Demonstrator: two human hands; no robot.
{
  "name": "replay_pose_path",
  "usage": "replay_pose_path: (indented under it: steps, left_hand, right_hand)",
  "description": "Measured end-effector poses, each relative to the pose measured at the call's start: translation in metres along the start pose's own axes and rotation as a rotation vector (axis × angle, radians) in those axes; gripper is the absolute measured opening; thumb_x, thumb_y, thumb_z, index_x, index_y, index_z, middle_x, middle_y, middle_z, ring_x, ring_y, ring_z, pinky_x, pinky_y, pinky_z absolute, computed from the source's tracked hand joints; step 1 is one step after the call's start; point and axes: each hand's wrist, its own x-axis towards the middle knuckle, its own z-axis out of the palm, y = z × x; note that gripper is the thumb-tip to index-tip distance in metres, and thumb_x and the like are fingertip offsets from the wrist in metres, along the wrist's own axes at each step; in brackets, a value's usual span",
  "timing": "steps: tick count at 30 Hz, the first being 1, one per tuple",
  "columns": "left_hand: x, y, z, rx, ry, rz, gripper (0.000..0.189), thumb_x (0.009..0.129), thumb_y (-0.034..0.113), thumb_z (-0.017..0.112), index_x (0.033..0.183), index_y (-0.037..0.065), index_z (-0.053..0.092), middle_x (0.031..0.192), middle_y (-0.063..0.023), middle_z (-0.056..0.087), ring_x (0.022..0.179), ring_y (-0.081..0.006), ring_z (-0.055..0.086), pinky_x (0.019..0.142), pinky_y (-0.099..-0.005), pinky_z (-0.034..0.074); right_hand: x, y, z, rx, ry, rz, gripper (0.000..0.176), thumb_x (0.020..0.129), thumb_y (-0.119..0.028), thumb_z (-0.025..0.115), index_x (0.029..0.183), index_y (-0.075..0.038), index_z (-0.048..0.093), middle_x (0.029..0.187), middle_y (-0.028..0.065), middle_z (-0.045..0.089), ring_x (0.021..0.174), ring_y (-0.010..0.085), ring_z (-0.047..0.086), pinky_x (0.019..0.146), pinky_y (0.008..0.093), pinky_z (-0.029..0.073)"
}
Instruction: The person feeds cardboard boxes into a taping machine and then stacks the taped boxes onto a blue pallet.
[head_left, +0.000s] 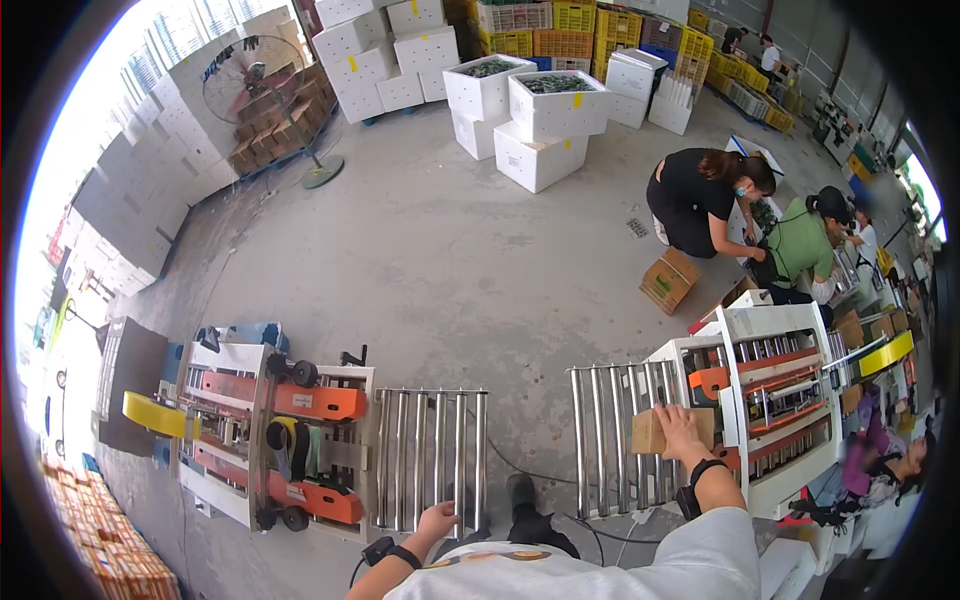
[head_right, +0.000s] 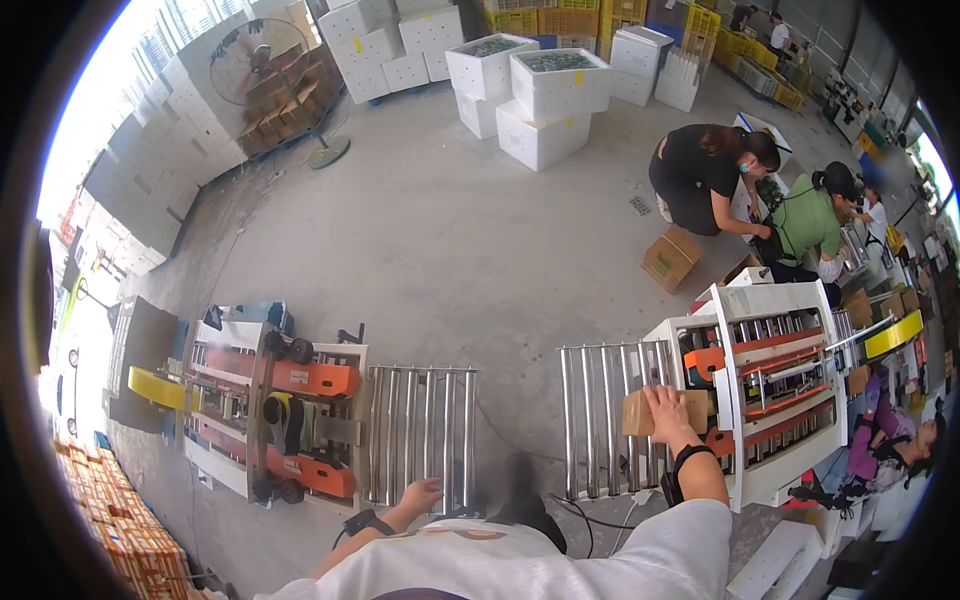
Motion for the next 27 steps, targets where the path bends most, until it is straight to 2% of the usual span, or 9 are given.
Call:
replay_pose_path:
  steps: [3,4,6,10,13,15,20,25,27]
  left_hand:
    - [-0.016,0.076,-0.012,-0.022,-0.195,0.135,0.056,0.070,0.030,0.067,0.120,0.012,0.052,0.109,-0.0151,0.058,0.101,-0.0249,0.056,0.088,-0.0333,0.043]
    - [-0.010,0.076,-0.004,-0.043,-0.125,0.482,0.082,0.064,0.038,0.072,0.133,0.016,0.034,0.128,-0.0203,0.042,0.117,-0.0344,0.042,0.097,-0.0393,0.035]
    - [-0.031,0.107,-0.011,0.307,-0.076,0.432,0.128,0.048,0.049,0.080,0.140,0.017,-0.003,0.141,-0.0264,0.006,0.127,-0.0504,0.007,0.103,-0.0511,0.018]
    - [-0.038,0.062,-0.038,-0.036,0.340,0.475,0.117,0.047,0.037,0.078,0.135,-0.001,0.012,0.116,-0.0234,0.038,0.107,-0.0399,0.040,0.094,-0.0428,0.032]
    - [-0.035,0.004,-0.054,-0.389,0.390,0.034,0.111,0.051,0.036,0.080,0.134,0.000,0.015,0.117,-0.0198,0.043,0.108,-0.0326,0.044,0.094,-0.0390,0.035]
    - [-0.024,-0.031,-0.048,-1.016,0.392,0.107,0.103,0.056,0.031,0.080,0.133,0.002,0.018,0.118,-0.0152,0.046,0.108,-0.0261,0.047,0.094,-0.0354,0.036]
    - [0.005,-0.068,-0.054,-1.797,0.532,-0.136,0.069,0.078,0.028,0.066,0.131,0.007,0.026,0.119,-0.0069,0.046,0.107,-0.0193,0.047,0.090,-0.0313,0.038]
    - [0.050,-0.098,-0.082,-1.891,0.934,-0.181,0.058,0.082,0.034,0.061,0.125,0.005,0.036,0.118,-0.0100,0.047,0.105,-0.0205,0.047,0.089,-0.0323,0.037]
    - [0.057,-0.102,-0.087,-1.787,0.845,-0.535,0.050,0.084,0.032,0.058,0.121,0.003,0.041,0.120,-0.0123,0.044,0.106,-0.0209,0.046,0.088,-0.0323,0.037]
  right_hand:
    - [0.006,-0.100,-0.028,0.110,-0.075,-0.381,0.110,0.040,-0.029,0.078,0.134,-0.012,0.024,0.122,0.0118,0.035,0.117,0.0302,0.031,0.092,0.0470,0.025]
    - [0.009,-0.140,-0.041,0.149,-0.078,-0.500,0.111,0.040,-0.029,0.078,0.135,-0.013,0.023,0.121,0.0117,0.036,0.118,0.0296,0.031,0.093,0.0468,0.026]
    - [0.005,-0.214,-0.070,0.265,-0.119,-0.739,0.113,0.041,-0.030,0.079,0.136,-0.013,0.021,0.124,0.0126,0.034,0.119,0.0306,0.031,0.095,0.0463,0.026]
    - [0.045,-0.310,-0.070,0.700,-0.196,-0.972,0.108,0.046,-0.032,0.079,0.136,-0.009,0.022,0.133,0.0164,0.030,0.123,0.0343,0.029,0.102,0.0405,0.026]
    - [0.082,-0.340,-0.019,0.719,-0.107,-0.494,0.108,0.050,-0.040,0.080,0.134,-0.005,0.023,0.133,0.0194,0.032,0.122,0.0323,0.033,0.100,0.0413,0.029]
    - [0.100,-0.370,0.005,1.305,-0.520,-0.517,0.091,0.061,-0.025,0.078,0.134,-0.009,0.027,0.127,0.0135,0.041,0.117,0.0256,0.040,0.097,0.0358,0.034]
    - [0.151,-0.472,0.002,1.017,-0.436,-0.430,0.081,0.063,-0.015,0.077,0.129,-0.008,0.031,0.117,0.0068,0.049,0.104,0.0196,0.050,0.085,0.0325,0.043]
    - [0.204,-0.577,-0.024,0.902,-0.405,-0.660,0.073,0.063,-0.020,0.076,0.125,-0.005,0.039,0.110,0.0079,0.054,0.096,0.0191,0.054,0.079,0.0297,0.045]
    - [0.211,-0.593,-0.021,0.869,-0.312,-0.635,0.074,0.063,-0.020,0.076,0.125,-0.002,0.040,0.111,0.0111,0.055,0.099,0.0203,0.053,0.084,0.0304,0.043]
